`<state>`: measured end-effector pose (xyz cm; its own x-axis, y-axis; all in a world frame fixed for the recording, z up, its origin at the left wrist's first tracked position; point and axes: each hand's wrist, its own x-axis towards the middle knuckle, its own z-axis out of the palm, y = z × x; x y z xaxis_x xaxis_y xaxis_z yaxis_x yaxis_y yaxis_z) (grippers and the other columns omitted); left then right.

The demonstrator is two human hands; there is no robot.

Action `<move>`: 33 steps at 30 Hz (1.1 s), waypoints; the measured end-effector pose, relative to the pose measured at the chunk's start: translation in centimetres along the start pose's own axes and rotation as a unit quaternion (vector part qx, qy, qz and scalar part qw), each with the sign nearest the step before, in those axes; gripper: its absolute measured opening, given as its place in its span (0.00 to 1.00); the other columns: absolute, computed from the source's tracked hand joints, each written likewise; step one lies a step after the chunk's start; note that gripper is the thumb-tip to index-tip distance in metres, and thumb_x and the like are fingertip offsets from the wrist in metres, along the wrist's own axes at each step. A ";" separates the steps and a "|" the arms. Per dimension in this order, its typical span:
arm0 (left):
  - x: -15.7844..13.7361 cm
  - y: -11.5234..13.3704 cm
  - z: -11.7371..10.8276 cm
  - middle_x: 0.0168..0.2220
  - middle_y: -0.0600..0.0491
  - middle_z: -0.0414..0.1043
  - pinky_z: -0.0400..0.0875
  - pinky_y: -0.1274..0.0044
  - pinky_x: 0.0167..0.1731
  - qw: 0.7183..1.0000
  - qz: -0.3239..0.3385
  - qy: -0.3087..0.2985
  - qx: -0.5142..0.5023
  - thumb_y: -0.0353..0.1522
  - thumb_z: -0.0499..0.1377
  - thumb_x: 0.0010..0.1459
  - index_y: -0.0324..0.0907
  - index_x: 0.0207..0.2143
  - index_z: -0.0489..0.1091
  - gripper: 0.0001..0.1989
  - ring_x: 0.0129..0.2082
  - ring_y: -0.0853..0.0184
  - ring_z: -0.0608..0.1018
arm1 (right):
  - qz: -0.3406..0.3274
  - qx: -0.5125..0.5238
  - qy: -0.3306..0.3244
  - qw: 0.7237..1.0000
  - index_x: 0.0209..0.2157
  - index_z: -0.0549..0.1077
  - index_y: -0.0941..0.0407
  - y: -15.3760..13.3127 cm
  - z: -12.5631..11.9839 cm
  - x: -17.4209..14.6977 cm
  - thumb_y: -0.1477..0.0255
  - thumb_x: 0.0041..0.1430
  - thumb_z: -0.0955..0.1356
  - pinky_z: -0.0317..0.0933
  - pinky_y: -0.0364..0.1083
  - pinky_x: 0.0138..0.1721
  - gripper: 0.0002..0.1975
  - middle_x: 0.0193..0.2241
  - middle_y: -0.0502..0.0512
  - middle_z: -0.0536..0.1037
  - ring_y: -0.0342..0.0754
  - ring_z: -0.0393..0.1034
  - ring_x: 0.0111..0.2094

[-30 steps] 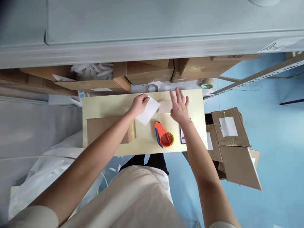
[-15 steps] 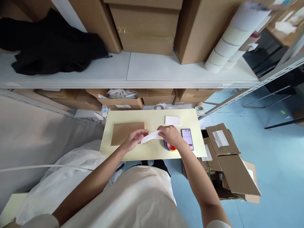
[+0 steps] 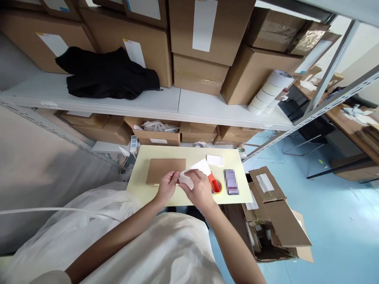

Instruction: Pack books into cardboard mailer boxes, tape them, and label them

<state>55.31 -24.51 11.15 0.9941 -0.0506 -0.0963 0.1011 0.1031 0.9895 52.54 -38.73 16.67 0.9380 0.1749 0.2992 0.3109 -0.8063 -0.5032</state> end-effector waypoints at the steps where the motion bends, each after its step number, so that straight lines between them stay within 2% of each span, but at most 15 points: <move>1: -0.4 0.2 0.0 0.22 0.55 0.68 0.68 0.78 0.28 1.000 -0.002 -0.012 -0.027 0.47 0.56 0.55 0.41 0.24 0.68 0.18 0.24 0.70 0.71 | 0.003 0.003 -0.001 1.000 0.43 0.72 0.50 -0.7 0.5 -0.3 0.64 0.58 0.66 0.65 0.53 0.44 0.11 0.41 0.58 0.77 0.55 0.71 0.43; 6: -2.4 1.2 -0.2 0.29 0.53 0.72 0.72 0.74 0.37 0.972 -0.074 -0.085 -0.208 0.47 0.61 0.50 0.41 0.34 0.70 0.19 0.29 0.69 0.75 | 0.039 -0.017 0.036 0.998 0.43 0.73 0.48 -2.0 1.4 -1.4 0.69 0.60 0.63 0.65 0.54 0.41 0.11 0.41 0.55 0.78 0.55 0.73 0.42; 9: -3.0 1.7 -0.6 0.26 0.57 0.71 0.72 0.73 0.40 0.961 -0.097 -0.086 -0.244 0.43 0.66 0.47 0.41 0.32 0.69 0.17 0.28 0.72 0.75 | 0.037 -0.012 0.035 0.999 0.42 0.73 0.48 -2.2 1.1 -1.8 0.69 0.60 0.63 0.65 0.54 0.41 0.10 0.41 0.54 0.78 0.54 0.73 0.43; 12: -3.2 2.0 -1.0 0.25 0.57 0.70 0.73 0.74 0.41 0.959 -0.105 -0.096 -0.246 0.43 0.66 0.46 0.40 0.29 0.69 0.16 0.28 0.73 0.74 | 0.033 -0.005 0.040 0.999 0.42 0.73 0.49 -2.5 0.9 -2.1 0.69 0.60 0.64 0.64 0.53 0.41 0.09 0.42 0.54 0.78 0.54 0.73 0.44; 16: -3.2 2.2 -1.4 0.26 0.56 0.72 0.73 0.73 0.41 0.962 -0.110 -0.108 -0.226 0.42 0.66 0.45 0.39 0.28 0.71 0.16 0.29 0.72 0.75 | 0.034 0.025 0.032 0.999 0.41 0.72 0.48 -2.8 0.8 -2.4 0.71 0.60 0.64 0.65 0.53 0.43 0.09 0.41 0.53 0.79 0.53 0.73 0.43; 20: -3.3 2.3 -1.7 0.25 0.55 0.72 0.72 0.74 0.38 0.977 -0.097 -0.101 -0.159 0.43 0.66 0.45 0.40 0.26 0.72 0.15 0.28 0.71 0.74 | 0.034 0.065 0.027 0.997 0.40 0.74 0.47 -2.8 0.6 -2.6 0.70 0.59 0.65 0.66 0.54 0.44 0.08 0.40 0.52 0.79 0.53 0.74 0.42; 26: -3.2 1.5 -2.4 0.25 0.54 0.72 0.68 0.77 0.31 0.985 -0.048 -0.134 -0.099 0.42 0.64 0.47 0.40 0.24 0.72 0.14 0.26 0.70 0.72 | 0.063 0.146 0.035 0.987 0.35 0.76 0.48 -3.0 1.1 -2.9 0.64 0.56 0.68 0.70 0.54 0.42 0.07 0.36 0.55 0.79 0.53 0.75 0.38; 33: -3.3 1.5 -3.0 0.26 0.53 0.72 0.65 0.78 0.29 0.986 0.023 -0.164 -0.006 0.40 0.58 0.55 0.42 0.27 0.73 0.11 0.27 0.69 0.71 | 0.084 0.194 0.042 0.977 0.33 0.77 0.48 -3.0 1.6 -3.1 0.66 0.57 0.67 0.71 0.53 0.40 0.06 0.34 0.55 0.79 0.52 0.75 0.36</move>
<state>52.34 -21.19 12.61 0.9317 -0.3632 -0.0086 0.0578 0.1247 0.9905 48.95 -35.91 15.95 0.9698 -0.0018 0.2440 0.2041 -0.5420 -0.8152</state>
